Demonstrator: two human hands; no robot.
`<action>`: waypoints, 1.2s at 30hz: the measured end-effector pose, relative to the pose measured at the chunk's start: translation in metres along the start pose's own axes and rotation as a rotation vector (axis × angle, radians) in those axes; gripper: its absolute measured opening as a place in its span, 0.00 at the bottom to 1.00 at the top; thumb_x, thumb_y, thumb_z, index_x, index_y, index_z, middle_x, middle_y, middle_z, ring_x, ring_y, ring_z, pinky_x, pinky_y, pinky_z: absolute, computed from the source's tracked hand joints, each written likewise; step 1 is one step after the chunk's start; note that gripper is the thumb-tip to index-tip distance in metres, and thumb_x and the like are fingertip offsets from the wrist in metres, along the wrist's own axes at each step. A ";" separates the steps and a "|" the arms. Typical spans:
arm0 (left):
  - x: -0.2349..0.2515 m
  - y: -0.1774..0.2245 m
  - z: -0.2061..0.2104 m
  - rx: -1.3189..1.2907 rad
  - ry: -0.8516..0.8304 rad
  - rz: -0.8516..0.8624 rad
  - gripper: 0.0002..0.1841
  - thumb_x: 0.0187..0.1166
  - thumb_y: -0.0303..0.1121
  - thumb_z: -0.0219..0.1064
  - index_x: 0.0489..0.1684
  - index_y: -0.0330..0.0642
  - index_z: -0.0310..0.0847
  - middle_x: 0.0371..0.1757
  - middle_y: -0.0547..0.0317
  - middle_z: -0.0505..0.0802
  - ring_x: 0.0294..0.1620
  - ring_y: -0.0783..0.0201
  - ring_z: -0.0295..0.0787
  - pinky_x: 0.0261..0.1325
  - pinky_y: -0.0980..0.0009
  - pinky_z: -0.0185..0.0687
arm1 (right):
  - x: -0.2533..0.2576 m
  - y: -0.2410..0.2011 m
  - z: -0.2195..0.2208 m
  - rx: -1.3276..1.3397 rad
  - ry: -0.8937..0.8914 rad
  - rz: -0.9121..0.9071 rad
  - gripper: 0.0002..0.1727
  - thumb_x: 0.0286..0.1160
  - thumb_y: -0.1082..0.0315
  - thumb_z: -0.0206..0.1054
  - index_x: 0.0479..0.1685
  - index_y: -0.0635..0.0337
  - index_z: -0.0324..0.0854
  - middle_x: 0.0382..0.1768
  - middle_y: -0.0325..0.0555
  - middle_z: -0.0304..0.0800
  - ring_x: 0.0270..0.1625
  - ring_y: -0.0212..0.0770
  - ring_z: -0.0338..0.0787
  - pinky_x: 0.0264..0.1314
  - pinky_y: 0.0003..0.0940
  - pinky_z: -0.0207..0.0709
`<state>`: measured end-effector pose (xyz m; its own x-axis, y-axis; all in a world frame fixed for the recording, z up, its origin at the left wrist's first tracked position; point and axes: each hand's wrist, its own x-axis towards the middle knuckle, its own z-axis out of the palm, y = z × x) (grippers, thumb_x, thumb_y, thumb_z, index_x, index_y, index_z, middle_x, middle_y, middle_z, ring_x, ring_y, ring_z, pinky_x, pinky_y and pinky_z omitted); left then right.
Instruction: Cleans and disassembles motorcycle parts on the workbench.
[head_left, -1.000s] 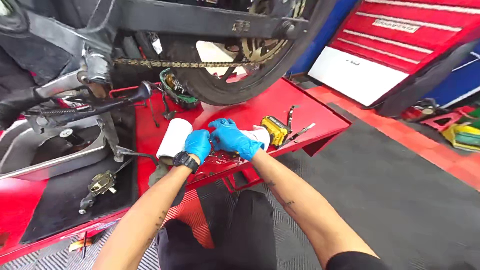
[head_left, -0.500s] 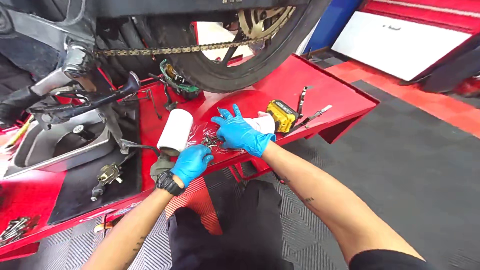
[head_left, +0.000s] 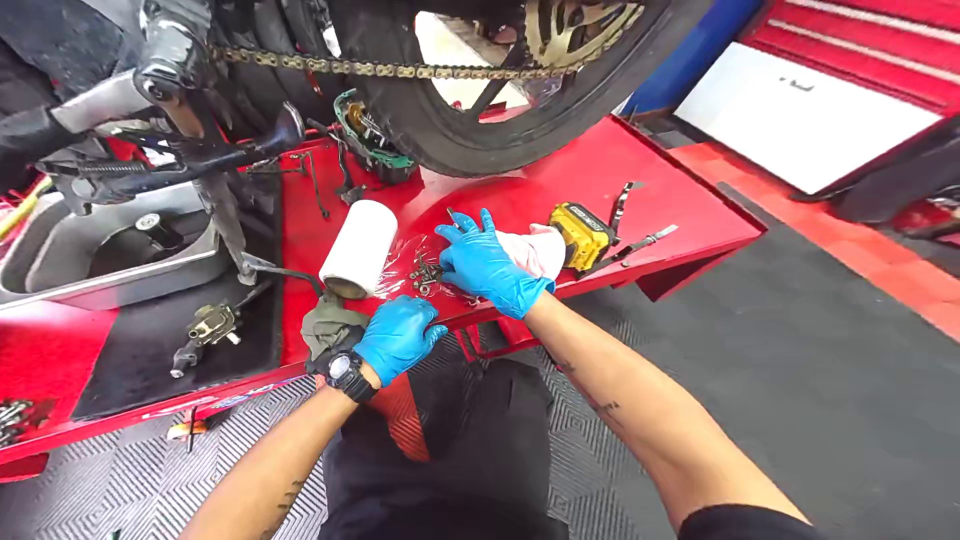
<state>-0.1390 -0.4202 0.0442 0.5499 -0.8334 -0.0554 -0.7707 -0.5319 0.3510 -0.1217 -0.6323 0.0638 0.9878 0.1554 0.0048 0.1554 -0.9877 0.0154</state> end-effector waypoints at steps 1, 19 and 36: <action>0.000 0.001 0.000 0.002 0.019 -0.003 0.22 0.87 0.50 0.57 0.60 0.43 0.88 0.65 0.49 0.91 0.73 0.47 0.83 0.73 0.46 0.76 | 0.000 0.002 0.000 0.018 0.007 0.003 0.10 0.69 0.53 0.76 0.39 0.47 0.95 0.79 0.44 0.79 0.92 0.61 0.56 0.86 0.82 0.34; 0.029 0.058 0.027 0.007 0.055 -0.034 0.46 0.77 0.61 0.67 0.86 0.31 0.65 0.88 0.35 0.69 0.92 0.40 0.56 0.94 0.43 0.40 | 0.004 -0.001 -0.019 0.024 -0.032 -0.104 0.05 0.65 0.63 0.77 0.38 0.49 0.95 0.82 0.47 0.76 0.93 0.62 0.54 0.85 0.82 0.36; 0.041 0.065 0.050 -0.246 0.112 0.083 0.41 0.78 0.54 0.68 0.84 0.31 0.66 0.83 0.39 0.77 0.88 0.45 0.66 0.94 0.48 0.44 | 0.018 0.004 -0.007 0.058 -0.039 -0.117 0.07 0.69 0.59 0.77 0.41 0.48 0.94 0.82 0.47 0.76 0.92 0.59 0.57 0.90 0.70 0.42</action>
<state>-0.1826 -0.4960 0.0184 0.5311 -0.8433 0.0820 -0.7209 -0.3989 0.5667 -0.1036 -0.6338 0.0709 0.9622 0.2702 -0.0329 0.2687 -0.9622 -0.0439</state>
